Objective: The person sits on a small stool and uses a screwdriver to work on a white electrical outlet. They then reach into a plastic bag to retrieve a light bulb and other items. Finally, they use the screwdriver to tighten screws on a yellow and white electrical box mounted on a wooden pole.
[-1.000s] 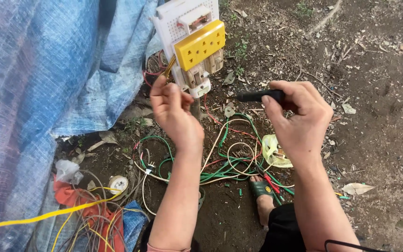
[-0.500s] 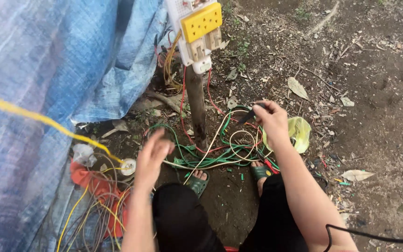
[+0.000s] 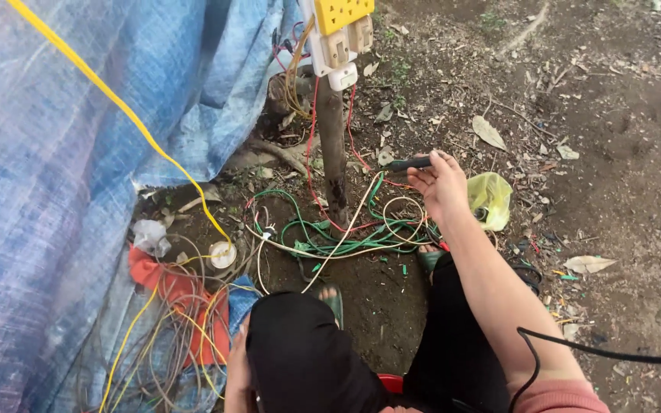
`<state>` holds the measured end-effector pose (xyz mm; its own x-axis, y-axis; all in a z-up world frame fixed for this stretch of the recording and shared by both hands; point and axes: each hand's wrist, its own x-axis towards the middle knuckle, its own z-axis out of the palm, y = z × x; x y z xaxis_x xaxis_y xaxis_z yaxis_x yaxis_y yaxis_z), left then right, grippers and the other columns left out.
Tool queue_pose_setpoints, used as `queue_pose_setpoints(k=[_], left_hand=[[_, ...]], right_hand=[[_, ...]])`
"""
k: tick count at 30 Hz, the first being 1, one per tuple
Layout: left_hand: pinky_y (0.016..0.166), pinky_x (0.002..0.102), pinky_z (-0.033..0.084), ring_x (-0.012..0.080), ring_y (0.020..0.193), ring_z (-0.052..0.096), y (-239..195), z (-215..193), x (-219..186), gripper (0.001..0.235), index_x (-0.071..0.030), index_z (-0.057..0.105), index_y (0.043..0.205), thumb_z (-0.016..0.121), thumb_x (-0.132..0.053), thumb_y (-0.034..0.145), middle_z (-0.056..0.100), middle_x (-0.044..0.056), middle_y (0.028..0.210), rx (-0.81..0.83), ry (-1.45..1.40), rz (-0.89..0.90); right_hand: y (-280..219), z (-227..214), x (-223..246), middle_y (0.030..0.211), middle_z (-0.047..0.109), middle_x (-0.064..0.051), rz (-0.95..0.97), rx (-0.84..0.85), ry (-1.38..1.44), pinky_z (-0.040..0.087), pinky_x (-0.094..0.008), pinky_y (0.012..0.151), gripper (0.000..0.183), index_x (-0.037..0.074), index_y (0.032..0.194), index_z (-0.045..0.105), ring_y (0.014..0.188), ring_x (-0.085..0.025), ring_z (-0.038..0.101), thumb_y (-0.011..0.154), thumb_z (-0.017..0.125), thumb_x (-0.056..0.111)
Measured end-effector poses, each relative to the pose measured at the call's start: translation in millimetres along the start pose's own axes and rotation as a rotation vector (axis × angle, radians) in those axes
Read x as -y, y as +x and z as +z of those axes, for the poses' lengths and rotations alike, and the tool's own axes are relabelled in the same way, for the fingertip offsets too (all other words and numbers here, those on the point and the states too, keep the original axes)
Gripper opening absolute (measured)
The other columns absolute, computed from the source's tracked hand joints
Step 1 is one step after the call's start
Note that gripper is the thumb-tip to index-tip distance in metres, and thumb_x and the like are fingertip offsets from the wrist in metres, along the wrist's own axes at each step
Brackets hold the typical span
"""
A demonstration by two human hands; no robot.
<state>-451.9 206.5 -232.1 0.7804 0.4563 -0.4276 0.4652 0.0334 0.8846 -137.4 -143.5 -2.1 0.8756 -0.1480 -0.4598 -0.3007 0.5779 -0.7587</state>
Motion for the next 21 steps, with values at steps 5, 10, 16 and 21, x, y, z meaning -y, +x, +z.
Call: queue_pose_setpoints(k=[5,10,16,21], left_hand=[[0.122,0.043,0.033,0.0248,0.151,0.04,-47.9,14.7,-94.1,0.075,-0.014,0.045,0.155,0.042,-0.052,0.09,0.043,0.009,0.164,0.051,-0.413,-0.009],[0.12,0.039,0.032,0.0237,0.142,0.048,-17.2,37.2,-102.2,0.058,-0.011,0.06,0.141,0.07,-0.032,0.087,0.055,0.009,0.152,-0.023,0.312,0.628],[0.097,0.044,0.046,0.0227,0.119,0.062,-1.6,100.0,-181.9,0.055,-0.025,0.063,0.137,0.057,-0.057,0.092,0.07,-0.004,0.129,0.087,0.957,0.604],[0.094,0.046,0.049,0.0265,0.114,0.063,54.8,132.4,-183.5,0.052,-0.027,0.06,0.138,0.058,-0.053,0.092,0.069,-0.001,0.125,0.144,1.038,0.442]], right_hand=[[-1.8,16.2,5.6,0.107,0.069,-0.015,-0.008,-0.031,-0.048,0.062,-0.026,0.067,0.012,0.002,0.113,0.057,0.073,-0.017,0.064,0.107,0.055,0.012],[-20.8,67.9,25.0,0.105,0.069,-0.018,-0.06,0.078,0.011,0.062,-0.028,0.077,0.014,0.002,0.107,0.058,0.078,-0.019,0.066,0.109,0.052,0.014],[66.3,25.4,-28.9,0.107,0.062,-0.013,0.101,0.079,-0.008,0.054,-0.027,0.07,0.019,0.003,0.11,0.056,0.081,-0.018,0.057,0.111,0.052,0.022],[101.2,22.2,-28.4,0.098,0.062,-0.01,0.173,0.046,-0.003,0.052,-0.026,0.063,0.019,0.005,0.108,0.057,0.07,-0.015,0.056,0.112,0.049,0.022]])
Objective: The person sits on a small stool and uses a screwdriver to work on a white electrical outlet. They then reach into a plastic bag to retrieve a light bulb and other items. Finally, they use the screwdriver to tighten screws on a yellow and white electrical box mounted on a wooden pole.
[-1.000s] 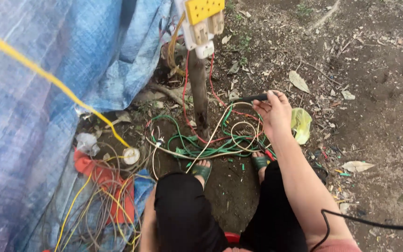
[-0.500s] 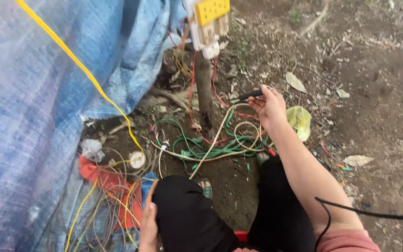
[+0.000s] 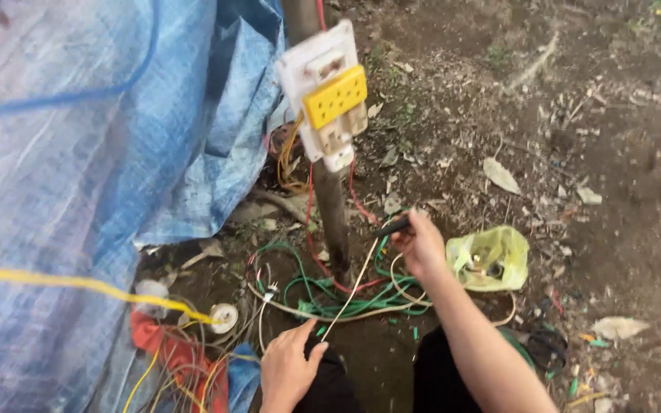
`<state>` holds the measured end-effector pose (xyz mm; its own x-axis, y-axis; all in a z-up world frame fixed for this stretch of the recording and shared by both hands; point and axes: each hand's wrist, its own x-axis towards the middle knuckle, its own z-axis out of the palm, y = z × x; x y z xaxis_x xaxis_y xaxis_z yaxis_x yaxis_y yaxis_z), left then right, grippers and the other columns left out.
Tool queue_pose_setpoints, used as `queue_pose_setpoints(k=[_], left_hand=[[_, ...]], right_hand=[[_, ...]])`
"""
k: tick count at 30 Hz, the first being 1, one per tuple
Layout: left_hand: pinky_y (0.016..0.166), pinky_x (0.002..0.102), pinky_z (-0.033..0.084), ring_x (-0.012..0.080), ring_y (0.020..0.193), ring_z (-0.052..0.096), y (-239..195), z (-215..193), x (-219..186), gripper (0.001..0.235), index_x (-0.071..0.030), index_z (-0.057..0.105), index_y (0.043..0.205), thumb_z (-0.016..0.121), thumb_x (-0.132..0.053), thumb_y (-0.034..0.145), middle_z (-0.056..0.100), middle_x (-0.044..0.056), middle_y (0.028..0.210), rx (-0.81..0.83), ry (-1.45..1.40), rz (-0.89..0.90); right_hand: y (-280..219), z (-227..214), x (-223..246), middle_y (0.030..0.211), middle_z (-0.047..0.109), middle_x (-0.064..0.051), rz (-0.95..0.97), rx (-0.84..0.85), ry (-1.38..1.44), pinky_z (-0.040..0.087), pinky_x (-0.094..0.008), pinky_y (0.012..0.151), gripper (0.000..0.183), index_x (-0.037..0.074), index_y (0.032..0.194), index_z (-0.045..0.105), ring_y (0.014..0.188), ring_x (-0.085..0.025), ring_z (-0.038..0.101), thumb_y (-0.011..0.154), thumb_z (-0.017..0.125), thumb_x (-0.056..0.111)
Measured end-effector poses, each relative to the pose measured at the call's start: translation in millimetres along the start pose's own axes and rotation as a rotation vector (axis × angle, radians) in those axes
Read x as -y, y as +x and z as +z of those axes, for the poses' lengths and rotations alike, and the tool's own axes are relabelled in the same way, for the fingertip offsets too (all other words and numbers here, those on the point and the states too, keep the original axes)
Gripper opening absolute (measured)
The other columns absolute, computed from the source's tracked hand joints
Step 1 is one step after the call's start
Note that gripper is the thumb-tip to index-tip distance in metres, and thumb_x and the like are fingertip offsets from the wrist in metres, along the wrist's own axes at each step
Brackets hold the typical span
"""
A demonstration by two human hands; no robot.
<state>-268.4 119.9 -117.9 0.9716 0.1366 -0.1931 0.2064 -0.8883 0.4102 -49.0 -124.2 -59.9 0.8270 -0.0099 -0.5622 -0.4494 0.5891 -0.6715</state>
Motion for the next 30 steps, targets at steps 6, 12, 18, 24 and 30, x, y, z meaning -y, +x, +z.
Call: queue_pose_setpoints(k=[6,12,18,24,30], left_hand=[[0.08,0.047,0.058,0.029,0.103,0.071,75.4,32.9,15.5,0.041,-0.02,0.067,0.13,0.058,-0.041,0.096,0.074,0.003,0.119,-0.137,0.031,-0.007],[0.096,0.05,0.056,0.0282,0.124,0.063,82.4,-1.5,-13.7,0.049,-0.018,0.057,0.142,0.061,-0.041,0.099,0.064,0.005,0.138,0.114,0.022,-0.041],[0.103,0.051,0.05,0.0362,0.122,0.064,115.4,-45.9,-64.7,0.032,-0.012,0.072,0.123,0.07,-0.026,0.093,0.072,0.016,0.123,-0.212,-0.221,0.155],[0.105,0.058,0.046,0.0432,0.128,0.056,201.7,-81.2,-113.0,0.035,-0.005,0.065,0.128,0.072,-0.008,0.094,0.059,0.021,0.135,-0.858,-0.489,0.288],[0.108,0.054,0.05,0.0387,0.136,0.052,238.3,-73.6,-132.8,0.053,-0.01,0.058,0.138,0.08,-0.002,0.089,0.048,0.015,0.147,-1.084,-0.555,0.383]], right_hand=[[81.3,-48.0,-36.6,0.085,0.066,-0.012,-0.04,0.026,0.062,0.056,-0.035,0.066,0.016,0.007,0.101,0.061,0.067,-0.022,0.063,0.107,0.056,0.02],[38.4,-28.4,0.2,0.094,0.068,-0.016,0.005,-0.105,0.122,0.058,-0.024,0.059,0.012,0.003,0.106,0.058,0.065,-0.015,0.062,0.109,0.055,0.014],[83.4,-31.3,-3.0,0.102,0.076,-0.011,-0.255,0.101,0.196,0.066,-0.038,0.062,0.008,0.017,0.098,0.061,0.065,-0.024,0.074,0.099,0.068,0.02],[33.6,38.0,38.0,0.11,0.068,-0.019,-0.865,0.257,-0.012,0.067,-0.035,0.069,0.007,0.006,0.109,0.057,0.074,-0.027,0.076,0.106,0.056,0.012],[22.3,51.0,33.8,0.119,0.058,-0.032,-1.081,0.393,-0.12,0.067,-0.05,0.082,0.015,-0.006,0.112,0.05,0.089,-0.041,0.073,0.105,0.054,0.006]])
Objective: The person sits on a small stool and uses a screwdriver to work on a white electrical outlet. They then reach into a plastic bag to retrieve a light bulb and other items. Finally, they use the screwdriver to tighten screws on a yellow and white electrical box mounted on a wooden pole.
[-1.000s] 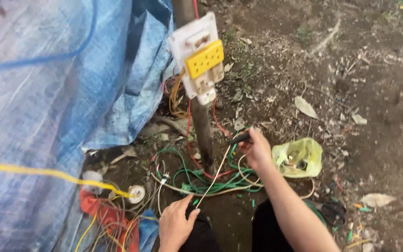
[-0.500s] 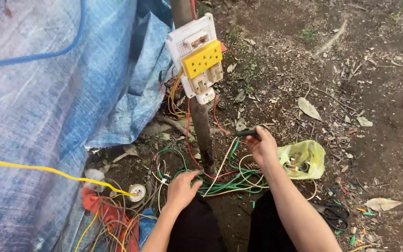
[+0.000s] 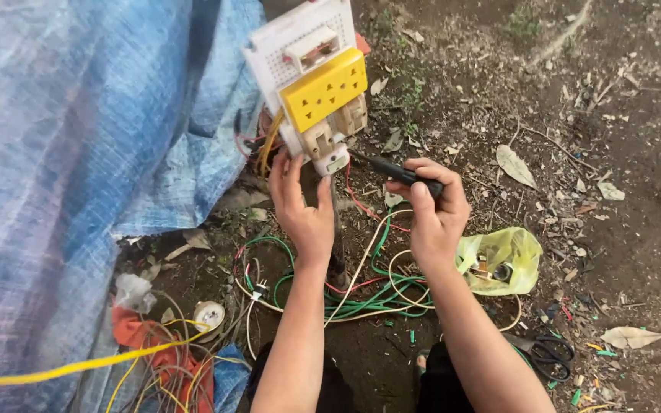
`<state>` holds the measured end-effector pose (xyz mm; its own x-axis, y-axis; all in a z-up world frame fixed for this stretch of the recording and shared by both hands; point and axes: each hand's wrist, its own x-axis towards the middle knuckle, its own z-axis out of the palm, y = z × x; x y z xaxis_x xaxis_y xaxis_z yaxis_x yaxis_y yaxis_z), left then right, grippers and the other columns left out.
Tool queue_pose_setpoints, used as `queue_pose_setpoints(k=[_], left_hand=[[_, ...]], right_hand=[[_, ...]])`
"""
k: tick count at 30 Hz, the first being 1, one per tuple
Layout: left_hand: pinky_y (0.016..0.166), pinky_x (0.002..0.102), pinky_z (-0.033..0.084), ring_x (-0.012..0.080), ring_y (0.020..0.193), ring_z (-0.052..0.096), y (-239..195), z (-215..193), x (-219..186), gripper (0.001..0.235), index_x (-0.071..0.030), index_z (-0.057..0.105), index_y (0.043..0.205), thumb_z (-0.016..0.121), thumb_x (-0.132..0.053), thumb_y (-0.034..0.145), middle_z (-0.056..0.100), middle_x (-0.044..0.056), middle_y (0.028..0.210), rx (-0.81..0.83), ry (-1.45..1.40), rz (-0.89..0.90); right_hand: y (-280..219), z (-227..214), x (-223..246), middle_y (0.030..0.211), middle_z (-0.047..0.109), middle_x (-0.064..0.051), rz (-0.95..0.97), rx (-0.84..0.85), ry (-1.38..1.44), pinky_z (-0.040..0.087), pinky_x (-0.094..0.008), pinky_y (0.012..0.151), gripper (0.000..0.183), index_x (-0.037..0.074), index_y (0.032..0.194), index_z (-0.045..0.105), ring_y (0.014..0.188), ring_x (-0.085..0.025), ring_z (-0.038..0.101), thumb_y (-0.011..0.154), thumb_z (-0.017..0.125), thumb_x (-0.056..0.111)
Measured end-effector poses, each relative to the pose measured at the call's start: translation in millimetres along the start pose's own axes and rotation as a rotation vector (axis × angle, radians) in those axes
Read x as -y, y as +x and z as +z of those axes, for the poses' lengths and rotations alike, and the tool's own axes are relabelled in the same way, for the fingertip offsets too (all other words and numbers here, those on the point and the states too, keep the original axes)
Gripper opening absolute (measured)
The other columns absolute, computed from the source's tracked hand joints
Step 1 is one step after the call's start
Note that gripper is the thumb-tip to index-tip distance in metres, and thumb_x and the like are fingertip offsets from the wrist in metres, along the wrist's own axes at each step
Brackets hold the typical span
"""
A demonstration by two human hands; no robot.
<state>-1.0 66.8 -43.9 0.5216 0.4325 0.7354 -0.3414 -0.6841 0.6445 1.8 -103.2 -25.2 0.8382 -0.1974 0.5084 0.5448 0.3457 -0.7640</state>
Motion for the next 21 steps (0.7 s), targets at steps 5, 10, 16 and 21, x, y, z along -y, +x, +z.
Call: queue_pose_setpoints(k=[5,10,16,21], left_hand=[[0.113,0.057,0.045,0.04,0.14,0.046,8.9,10.6,3.1,0.058,-0.01,0.054,0.144,0.08,-0.011,0.091,0.043,0.019,0.151,-0.071,-0.019,-0.008],[0.117,0.057,0.043,0.0411,0.145,0.044,7.7,20.1,10.4,0.073,-0.011,0.044,0.154,0.082,-0.022,0.092,0.04,0.02,0.157,-0.057,-0.007,-0.008],[0.124,0.059,0.033,0.0423,0.15,0.036,3.0,35.0,21.9,0.091,-0.012,0.036,0.161,0.088,-0.013,0.087,0.031,0.022,0.164,-0.061,0.103,0.075],[0.123,0.059,0.037,0.0414,0.149,0.037,5.6,38.2,28.5,0.076,-0.017,0.036,0.161,0.076,-0.031,0.098,0.031,0.022,0.164,-0.089,0.072,0.086]], right_hand=[[7.2,10.9,4.3,0.118,0.057,-0.031,-0.046,0.045,0.015,0.066,-0.051,0.083,0.015,-0.008,0.112,0.049,0.096,-0.04,0.072,0.105,0.053,0.005],[5.7,13.8,-3.9,0.117,0.055,-0.034,-0.051,0.07,0.008,0.065,-0.055,0.084,0.018,-0.011,0.11,0.049,0.099,-0.041,0.069,0.104,0.054,0.005],[2.7,10.1,-3.2,0.12,0.055,-0.033,-0.041,0.048,0.007,0.066,-0.054,0.085,0.018,-0.008,0.112,0.048,0.102,-0.039,0.069,0.105,0.054,0.007],[2.1,9.4,-7.8,0.12,0.055,-0.032,-0.032,0.04,0.006,0.066,-0.053,0.087,0.017,-0.007,0.112,0.049,0.101,-0.039,0.07,0.105,0.054,0.007]])
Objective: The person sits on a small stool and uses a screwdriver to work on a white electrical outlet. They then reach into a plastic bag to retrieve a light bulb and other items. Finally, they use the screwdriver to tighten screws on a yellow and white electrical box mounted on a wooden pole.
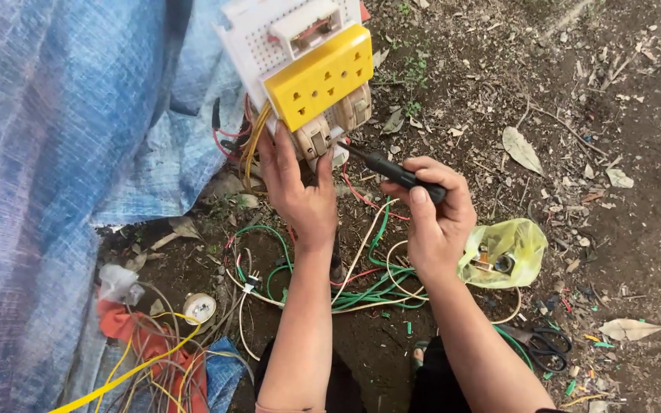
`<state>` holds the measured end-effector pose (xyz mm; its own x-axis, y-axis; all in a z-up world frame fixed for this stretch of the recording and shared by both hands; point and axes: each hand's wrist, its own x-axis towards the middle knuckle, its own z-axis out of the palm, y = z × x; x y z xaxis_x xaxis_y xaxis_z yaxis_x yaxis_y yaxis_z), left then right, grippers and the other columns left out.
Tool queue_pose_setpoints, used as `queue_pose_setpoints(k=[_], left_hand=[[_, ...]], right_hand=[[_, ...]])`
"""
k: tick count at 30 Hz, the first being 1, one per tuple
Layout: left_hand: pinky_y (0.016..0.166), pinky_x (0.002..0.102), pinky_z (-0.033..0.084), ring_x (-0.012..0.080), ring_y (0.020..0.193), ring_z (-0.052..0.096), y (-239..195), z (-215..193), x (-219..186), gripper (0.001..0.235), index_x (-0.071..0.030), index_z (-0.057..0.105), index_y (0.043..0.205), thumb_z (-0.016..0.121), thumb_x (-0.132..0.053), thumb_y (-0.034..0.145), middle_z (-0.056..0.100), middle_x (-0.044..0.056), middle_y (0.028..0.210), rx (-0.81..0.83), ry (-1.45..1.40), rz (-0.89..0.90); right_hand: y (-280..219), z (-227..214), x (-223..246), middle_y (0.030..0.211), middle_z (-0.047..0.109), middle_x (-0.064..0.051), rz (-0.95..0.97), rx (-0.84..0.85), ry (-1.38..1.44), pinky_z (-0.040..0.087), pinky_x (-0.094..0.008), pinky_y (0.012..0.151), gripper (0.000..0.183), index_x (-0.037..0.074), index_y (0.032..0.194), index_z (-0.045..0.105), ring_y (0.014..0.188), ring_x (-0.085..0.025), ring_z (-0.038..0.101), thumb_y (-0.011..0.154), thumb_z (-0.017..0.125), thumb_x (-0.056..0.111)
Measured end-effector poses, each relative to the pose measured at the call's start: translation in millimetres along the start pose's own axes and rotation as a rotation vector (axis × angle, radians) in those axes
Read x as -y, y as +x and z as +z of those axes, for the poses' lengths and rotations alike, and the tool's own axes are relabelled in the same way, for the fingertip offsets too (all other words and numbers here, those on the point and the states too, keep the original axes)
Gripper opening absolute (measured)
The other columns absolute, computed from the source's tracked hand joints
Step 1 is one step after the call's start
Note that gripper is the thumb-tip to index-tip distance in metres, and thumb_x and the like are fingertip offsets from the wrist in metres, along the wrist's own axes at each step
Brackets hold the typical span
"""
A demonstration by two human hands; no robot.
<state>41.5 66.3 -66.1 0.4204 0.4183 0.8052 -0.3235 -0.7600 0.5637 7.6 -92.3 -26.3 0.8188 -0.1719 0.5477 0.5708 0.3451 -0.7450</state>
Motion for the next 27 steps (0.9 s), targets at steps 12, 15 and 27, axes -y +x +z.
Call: queue_pose_setpoints(k=[12,15,27], left_hand=[[0.116,0.055,0.049,0.0416,0.146,0.042,7.4,-2.2,-4.7,0.055,-0.016,0.047,0.149,0.067,-0.038,0.103,0.036,0.021,0.159,-0.038,-0.007,0.005],[0.114,0.054,0.051,0.0411,0.146,0.042,5.4,1.3,-0.1,0.049,-0.02,0.054,0.143,0.069,-0.037,0.101,0.035,0.019,0.159,-0.043,0.025,0.05],[0.121,0.063,0.039,0.0429,0.148,0.038,11.7,-0.3,1.5,0.046,-0.022,0.06,0.14,0.074,-0.031,0.098,0.033,0.017,0.158,-0.01,-0.14,-0.014]], right_hand=[[-2.0,15.8,-0.7,0.122,0.056,-0.03,0.035,0.015,0.015,0.065,-0.052,0.089,0.016,-0.008,0.113,0.05,0.102,-0.038,0.07,0.105,0.055,0.006],[-1.0,12.7,5.1,0.121,0.055,-0.031,0.02,0.021,-0.02,0.065,-0.053,0.089,0.017,-0.008,0.113,0.05,0.102,-0.04,0.07,0.104,0.055,0.005],[-4.1,-4.5,5.7,0.12,0.053,-0.036,-0.016,-0.031,0.041,0.066,-0.055,0.087,0.019,-0.009,0.111,0.046,0.098,-0.044,0.071,0.103,0.055,0.006]])
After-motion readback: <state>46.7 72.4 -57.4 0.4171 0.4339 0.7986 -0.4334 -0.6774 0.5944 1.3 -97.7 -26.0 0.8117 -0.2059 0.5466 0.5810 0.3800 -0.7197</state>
